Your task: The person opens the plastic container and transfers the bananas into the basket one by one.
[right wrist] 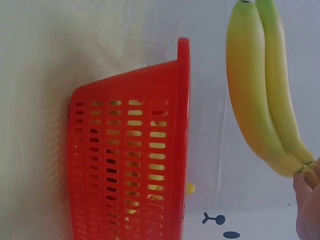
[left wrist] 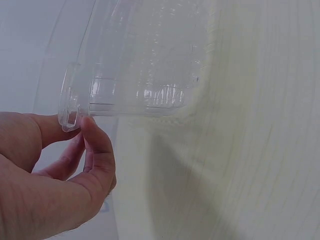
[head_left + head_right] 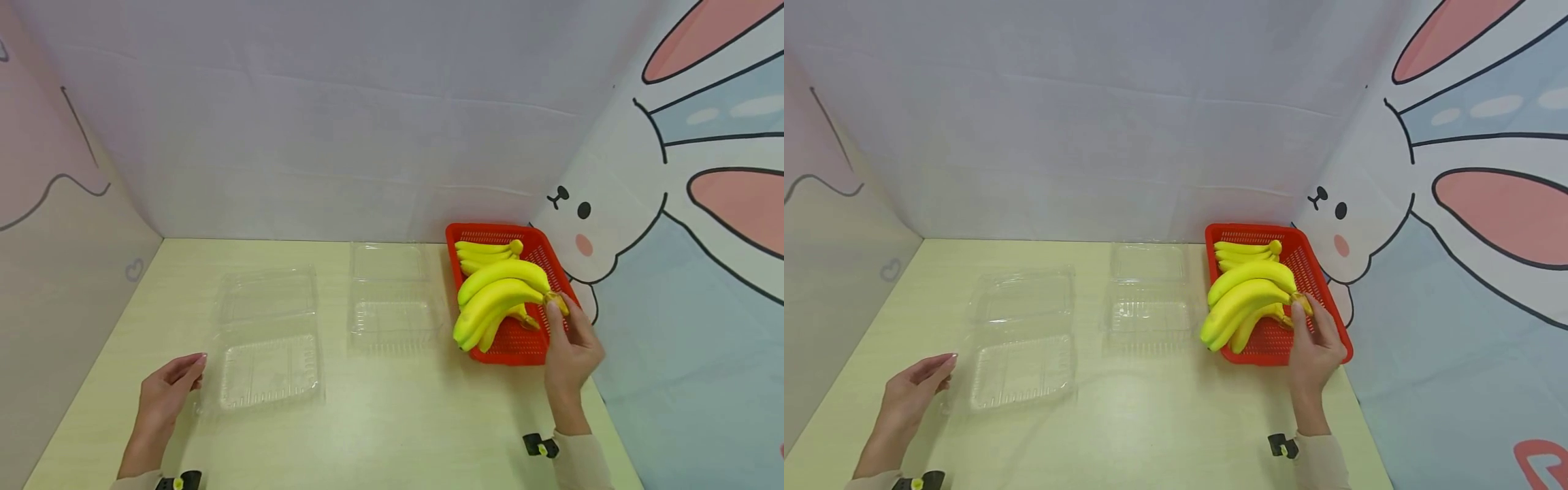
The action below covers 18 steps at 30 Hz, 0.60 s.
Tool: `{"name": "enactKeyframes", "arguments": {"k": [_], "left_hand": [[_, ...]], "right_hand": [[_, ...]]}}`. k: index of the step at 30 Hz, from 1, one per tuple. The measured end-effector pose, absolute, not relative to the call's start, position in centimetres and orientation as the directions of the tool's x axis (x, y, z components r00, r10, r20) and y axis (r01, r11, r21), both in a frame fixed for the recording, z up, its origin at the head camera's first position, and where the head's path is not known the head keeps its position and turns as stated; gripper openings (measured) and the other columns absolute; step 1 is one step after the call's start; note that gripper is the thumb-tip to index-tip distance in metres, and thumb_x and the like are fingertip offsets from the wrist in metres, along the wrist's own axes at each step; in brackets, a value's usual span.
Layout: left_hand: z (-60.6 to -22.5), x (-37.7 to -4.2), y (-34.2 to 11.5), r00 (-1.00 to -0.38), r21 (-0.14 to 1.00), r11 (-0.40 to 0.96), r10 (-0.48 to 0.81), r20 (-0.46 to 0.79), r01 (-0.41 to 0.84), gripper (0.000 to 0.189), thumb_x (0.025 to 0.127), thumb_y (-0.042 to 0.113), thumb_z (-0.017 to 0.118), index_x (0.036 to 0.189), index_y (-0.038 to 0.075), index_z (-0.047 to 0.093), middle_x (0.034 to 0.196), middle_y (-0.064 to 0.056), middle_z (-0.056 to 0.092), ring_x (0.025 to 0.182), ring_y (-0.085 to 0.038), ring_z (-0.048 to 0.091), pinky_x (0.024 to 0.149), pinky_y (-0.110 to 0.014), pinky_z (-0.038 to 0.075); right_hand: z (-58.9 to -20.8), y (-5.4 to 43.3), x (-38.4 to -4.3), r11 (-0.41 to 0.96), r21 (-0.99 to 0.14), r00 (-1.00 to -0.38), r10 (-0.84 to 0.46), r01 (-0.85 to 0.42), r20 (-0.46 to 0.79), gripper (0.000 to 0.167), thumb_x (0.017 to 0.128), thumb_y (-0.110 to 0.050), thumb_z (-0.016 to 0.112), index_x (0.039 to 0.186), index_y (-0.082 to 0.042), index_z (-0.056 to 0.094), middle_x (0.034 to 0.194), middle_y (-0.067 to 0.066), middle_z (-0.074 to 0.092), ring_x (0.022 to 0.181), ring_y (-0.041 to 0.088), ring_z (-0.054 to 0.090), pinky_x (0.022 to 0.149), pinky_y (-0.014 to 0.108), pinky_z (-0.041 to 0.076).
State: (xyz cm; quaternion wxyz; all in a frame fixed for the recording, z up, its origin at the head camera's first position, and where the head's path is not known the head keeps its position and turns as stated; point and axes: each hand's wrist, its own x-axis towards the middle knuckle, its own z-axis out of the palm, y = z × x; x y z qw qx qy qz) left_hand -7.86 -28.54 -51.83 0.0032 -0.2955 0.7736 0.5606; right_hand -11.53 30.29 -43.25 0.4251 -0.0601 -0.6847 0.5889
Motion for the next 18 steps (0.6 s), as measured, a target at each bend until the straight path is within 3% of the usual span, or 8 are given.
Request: {"name": "enactKeyframes", "arguments": {"k": [7, 18], "left_hand": [[-51.8, -7.8, -28.6, -0.832, 0.872, 0.191, -0.445, -0.332, -0.45, 0.04, 0.101, 0.028, 0.067, 0.127, -0.002, 0.064, 0.087, 0.015, 0.069, 0.078, -0.007, 0.062, 0.067, -0.017, 0.055], [-52.0, -8.0, -28.6, -0.827, 0.871, 0.189, -0.451, -0.334, -0.455, 0.042, 0.101, 0.028, 0.067, 0.13, -0.003, 0.063, 0.085, 0.018, 0.068, 0.076, -0.006, 0.062, 0.067, -0.017, 0.055]], "right_hand": [[-43.8, 31.8, -11.5, 0.333, -0.87, -0.606, 0.624, -0.364, 0.493, 0.029, 0.096, -0.001, 0.071, 0.125, 0.0, 0.073, 0.12, 0.006, 0.074, 0.106, 0.012, 0.069, 0.092, 0.016, 0.052], [-45.4, 34.6, -12.0, 0.236, -0.874, -0.564, 0.686, -0.426, 0.46, 0.027, 0.092, 0.003, 0.074, 0.119, 0.004, 0.074, 0.117, 0.01, 0.075, 0.104, 0.012, 0.071, 0.091, 0.017, 0.053]]}}
